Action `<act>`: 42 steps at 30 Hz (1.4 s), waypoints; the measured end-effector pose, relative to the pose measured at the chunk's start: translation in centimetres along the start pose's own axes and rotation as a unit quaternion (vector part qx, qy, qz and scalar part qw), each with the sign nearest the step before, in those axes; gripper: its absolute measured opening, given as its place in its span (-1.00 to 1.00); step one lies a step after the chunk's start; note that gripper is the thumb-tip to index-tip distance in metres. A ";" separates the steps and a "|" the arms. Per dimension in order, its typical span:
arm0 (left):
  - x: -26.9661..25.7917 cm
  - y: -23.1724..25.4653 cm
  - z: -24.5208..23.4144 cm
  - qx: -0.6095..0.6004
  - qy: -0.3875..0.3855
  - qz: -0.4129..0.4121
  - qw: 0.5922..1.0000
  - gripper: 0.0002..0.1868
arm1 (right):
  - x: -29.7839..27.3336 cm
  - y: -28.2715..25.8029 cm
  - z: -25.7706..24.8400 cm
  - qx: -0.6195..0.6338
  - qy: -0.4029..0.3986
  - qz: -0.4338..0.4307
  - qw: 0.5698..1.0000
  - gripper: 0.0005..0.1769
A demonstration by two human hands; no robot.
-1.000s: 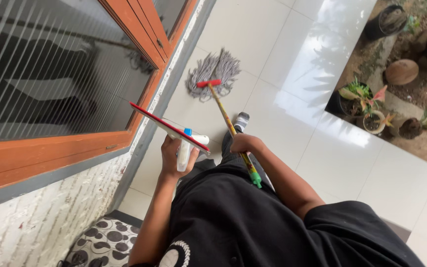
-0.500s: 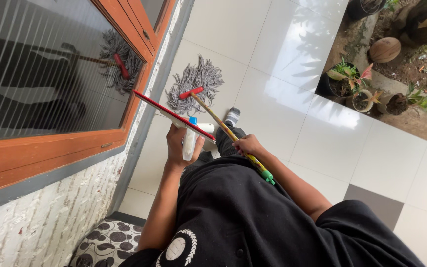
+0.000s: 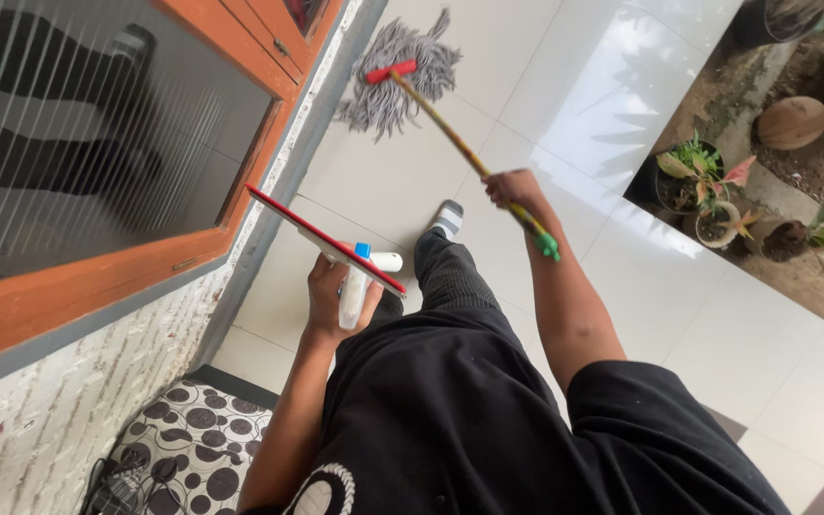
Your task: The person cleans a large glass window using a spray bottle and a squeegee. They repeatedly spray the glass surface and wipe it with the squeegee in vertical and horizontal motions. The person also briefly uses a mop to clean the tiled floor near the window.
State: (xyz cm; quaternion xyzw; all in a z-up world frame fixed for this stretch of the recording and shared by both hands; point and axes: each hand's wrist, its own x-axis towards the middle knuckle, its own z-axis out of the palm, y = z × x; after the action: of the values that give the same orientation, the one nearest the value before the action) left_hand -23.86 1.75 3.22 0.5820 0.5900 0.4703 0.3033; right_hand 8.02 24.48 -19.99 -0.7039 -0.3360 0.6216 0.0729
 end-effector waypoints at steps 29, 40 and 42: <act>20.7 3.7 16.3 -0.010 -0.100 0.121 0.988 -0.66 | -3.3 1.8 -12.8 0.014 0.006 0.028 0.999 -0.71; 31.2 1.2 19.9 -0.070 -0.131 0.092 0.985 -0.64 | 0.6 -2.1 -13.0 -0.073 -0.048 0.034 0.996 -0.71; 33.3 0.0 19.7 -0.049 -0.117 0.083 0.988 -0.63 | 4.6 -3.9 -12.0 -0.034 -0.045 0.022 0.998 -0.71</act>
State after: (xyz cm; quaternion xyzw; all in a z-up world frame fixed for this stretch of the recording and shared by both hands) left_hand -10.69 38.14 2.14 0.6646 0.4764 0.4507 0.3581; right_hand 17.58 33.82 -19.17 -0.6842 -0.3440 0.6428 0.0200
